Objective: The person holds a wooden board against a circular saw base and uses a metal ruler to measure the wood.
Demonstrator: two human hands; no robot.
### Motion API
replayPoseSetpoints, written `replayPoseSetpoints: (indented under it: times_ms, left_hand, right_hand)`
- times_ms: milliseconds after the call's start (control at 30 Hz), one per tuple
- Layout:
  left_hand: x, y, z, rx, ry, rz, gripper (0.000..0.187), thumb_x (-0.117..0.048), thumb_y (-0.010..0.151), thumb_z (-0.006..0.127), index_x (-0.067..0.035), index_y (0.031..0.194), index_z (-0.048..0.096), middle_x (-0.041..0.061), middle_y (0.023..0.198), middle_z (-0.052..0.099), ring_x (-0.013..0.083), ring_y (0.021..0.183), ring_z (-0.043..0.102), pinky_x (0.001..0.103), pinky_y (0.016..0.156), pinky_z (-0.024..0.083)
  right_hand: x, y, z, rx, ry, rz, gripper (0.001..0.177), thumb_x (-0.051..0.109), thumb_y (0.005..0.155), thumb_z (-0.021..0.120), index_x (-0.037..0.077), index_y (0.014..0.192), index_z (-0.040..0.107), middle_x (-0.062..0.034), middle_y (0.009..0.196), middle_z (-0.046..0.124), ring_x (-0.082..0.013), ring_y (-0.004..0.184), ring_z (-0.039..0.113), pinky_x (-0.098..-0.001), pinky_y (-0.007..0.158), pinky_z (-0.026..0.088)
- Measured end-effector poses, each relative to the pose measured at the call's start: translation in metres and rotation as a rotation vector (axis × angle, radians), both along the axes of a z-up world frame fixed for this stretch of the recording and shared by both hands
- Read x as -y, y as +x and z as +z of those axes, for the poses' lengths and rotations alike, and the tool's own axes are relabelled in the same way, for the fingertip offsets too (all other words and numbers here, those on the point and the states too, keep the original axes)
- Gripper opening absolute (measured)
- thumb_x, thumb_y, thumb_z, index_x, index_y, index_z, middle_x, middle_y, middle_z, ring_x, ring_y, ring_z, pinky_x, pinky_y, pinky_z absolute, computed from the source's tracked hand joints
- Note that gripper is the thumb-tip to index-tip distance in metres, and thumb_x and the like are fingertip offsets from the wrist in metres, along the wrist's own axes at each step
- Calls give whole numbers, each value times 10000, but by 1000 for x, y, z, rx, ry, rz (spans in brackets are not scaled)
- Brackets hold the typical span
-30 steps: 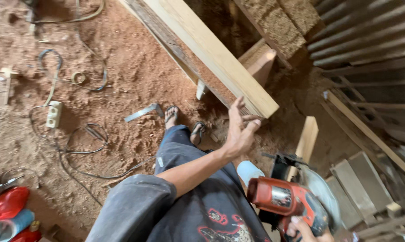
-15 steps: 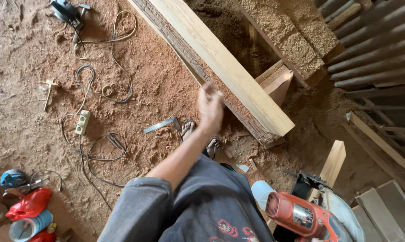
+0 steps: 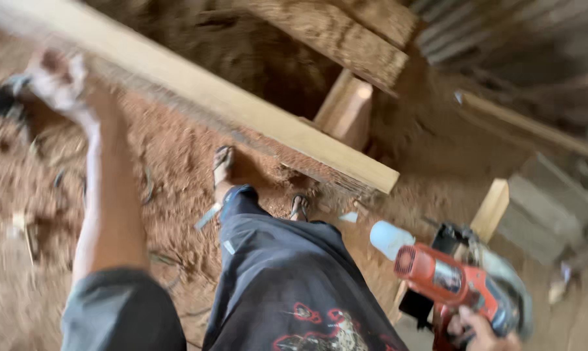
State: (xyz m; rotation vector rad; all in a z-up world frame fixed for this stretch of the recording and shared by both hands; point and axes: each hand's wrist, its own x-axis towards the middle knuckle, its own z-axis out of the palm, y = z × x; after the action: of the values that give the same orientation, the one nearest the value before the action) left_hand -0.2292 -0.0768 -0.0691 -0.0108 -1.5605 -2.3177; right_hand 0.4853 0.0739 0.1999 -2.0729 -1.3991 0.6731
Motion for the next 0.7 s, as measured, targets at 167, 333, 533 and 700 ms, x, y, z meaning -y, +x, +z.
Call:
replayPoseSetpoints:
  times_ms: [167,333,533,700]
  left_hand:
    - [-19,23,86,-627,-808,-187,497,-333,1195,581,125,1385,565,306,1381,520,498,1296,599,668,1067,539]
    - [-46,22,81,-991,-877,-685,438,-110,1073,790,189,1367,661,365,1377,604,519,1311,580,659,1128,537]
    - [-97,85,102,-1233,-742,-1250,498,-357,987,817,-13,1314,666,203,1291,671,374,1181,643,545,983,535]
    - [-111,150,98,-1270,-600,-1353,336,-209,1024,758,-16,1287,678,217,1319,678,380,1281,670,675,1206,483]
  right_hand:
    - [70,-29,-25,224,146,33,129,124,951,808,152,894,695,20,776,611,-106,705,577,-270,687,484]
    - [137,-156,-14,-283,188,-329,253,83,882,678,94,715,487,-44,612,499,-152,523,479,-282,524,392]
    - [214,-204,-45,-366,189,-495,306,51,855,678,77,633,469,-62,548,500,-123,441,440,-275,429,327]
    - [241,-212,-60,-365,32,-559,417,30,836,681,23,1250,728,-86,579,468,-169,501,414,-333,475,344]
